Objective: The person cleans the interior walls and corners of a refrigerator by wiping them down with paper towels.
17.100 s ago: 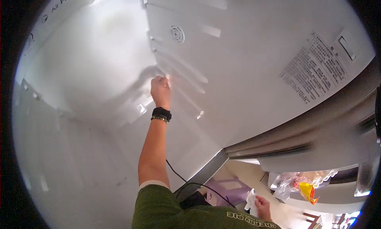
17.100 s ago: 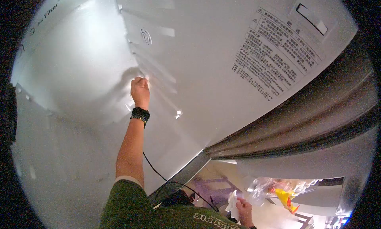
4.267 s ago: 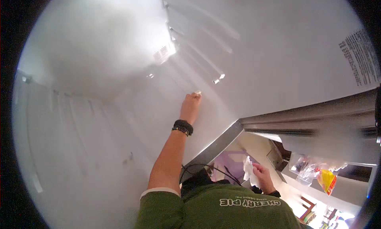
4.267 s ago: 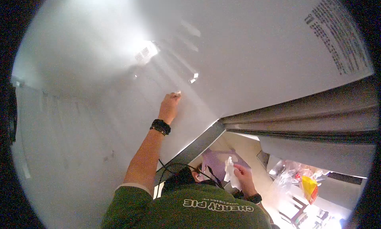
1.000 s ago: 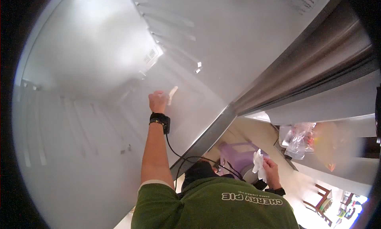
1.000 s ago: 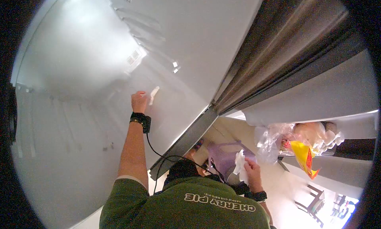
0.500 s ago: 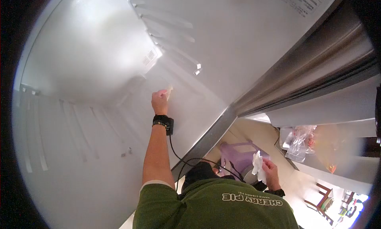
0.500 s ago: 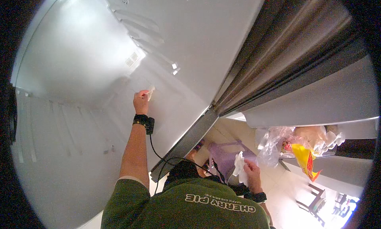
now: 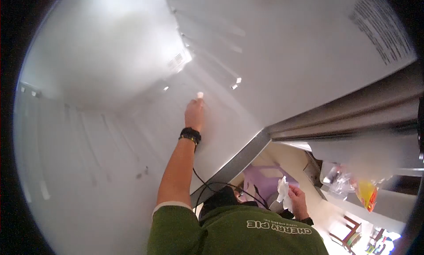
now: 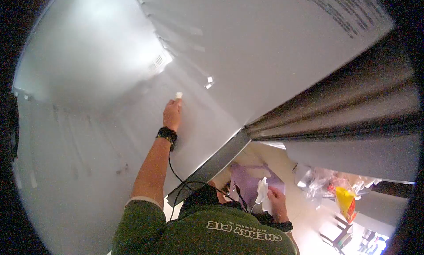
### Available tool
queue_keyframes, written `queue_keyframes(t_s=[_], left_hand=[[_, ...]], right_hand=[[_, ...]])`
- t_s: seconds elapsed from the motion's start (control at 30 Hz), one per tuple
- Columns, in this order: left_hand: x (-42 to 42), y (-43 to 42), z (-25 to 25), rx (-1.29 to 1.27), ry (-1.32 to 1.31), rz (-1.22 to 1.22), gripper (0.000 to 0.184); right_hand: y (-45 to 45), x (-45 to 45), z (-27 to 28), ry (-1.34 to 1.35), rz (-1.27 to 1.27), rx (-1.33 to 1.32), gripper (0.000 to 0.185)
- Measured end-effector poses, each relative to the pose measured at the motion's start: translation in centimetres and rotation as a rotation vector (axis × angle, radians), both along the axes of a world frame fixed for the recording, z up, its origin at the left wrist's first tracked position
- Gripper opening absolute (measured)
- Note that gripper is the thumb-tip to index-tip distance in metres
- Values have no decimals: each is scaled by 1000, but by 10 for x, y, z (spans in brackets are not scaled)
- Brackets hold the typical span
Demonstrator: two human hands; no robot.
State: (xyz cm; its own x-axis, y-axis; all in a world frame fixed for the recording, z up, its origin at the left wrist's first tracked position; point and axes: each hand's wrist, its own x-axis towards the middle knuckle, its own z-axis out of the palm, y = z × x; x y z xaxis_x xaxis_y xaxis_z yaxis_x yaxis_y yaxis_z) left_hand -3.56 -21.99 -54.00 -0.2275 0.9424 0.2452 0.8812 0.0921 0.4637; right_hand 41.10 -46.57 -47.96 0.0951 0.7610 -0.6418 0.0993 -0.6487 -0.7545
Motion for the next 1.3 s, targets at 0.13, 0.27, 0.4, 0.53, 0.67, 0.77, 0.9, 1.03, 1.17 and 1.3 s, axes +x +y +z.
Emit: queue_keyframes(t_s=[0.13,0.27,0.4,0.53,0.67,0.77,0.9,1.03,1.17,1.3], left_hand=[[-44,42,1,-6,85,90,13],[-77,71,0,222,241,-6,18],[-95,92,-15,195,331,-99,27],[-120,85,2,52,568,-92,30],[-112,59,21,8,321,132,23],[-123,44,-5,93,399,46,23],[-127,4,19,-147,417,60,31],[-131,11,13,-119,397,128,30],[-117,59,0,108,382,112,31],[-94,85,3,21,253,195,32]], right_hand=[[5,-3,-1,4,1,-67,29],[2,4,-1,-43,10,-66,31],[2,2,-7,-17,-18,-78,30],[13,-6,2,-32,25,-105,29],[12,8,-22,-66,126,-89,29],[20,-3,-7,4,65,-97,29],[6,13,-20,-14,83,-64,30],[-2,22,-30,17,73,-82,30],[1,17,-24,30,3,-114,30],[-1,21,-33,-18,0,-120,29]])
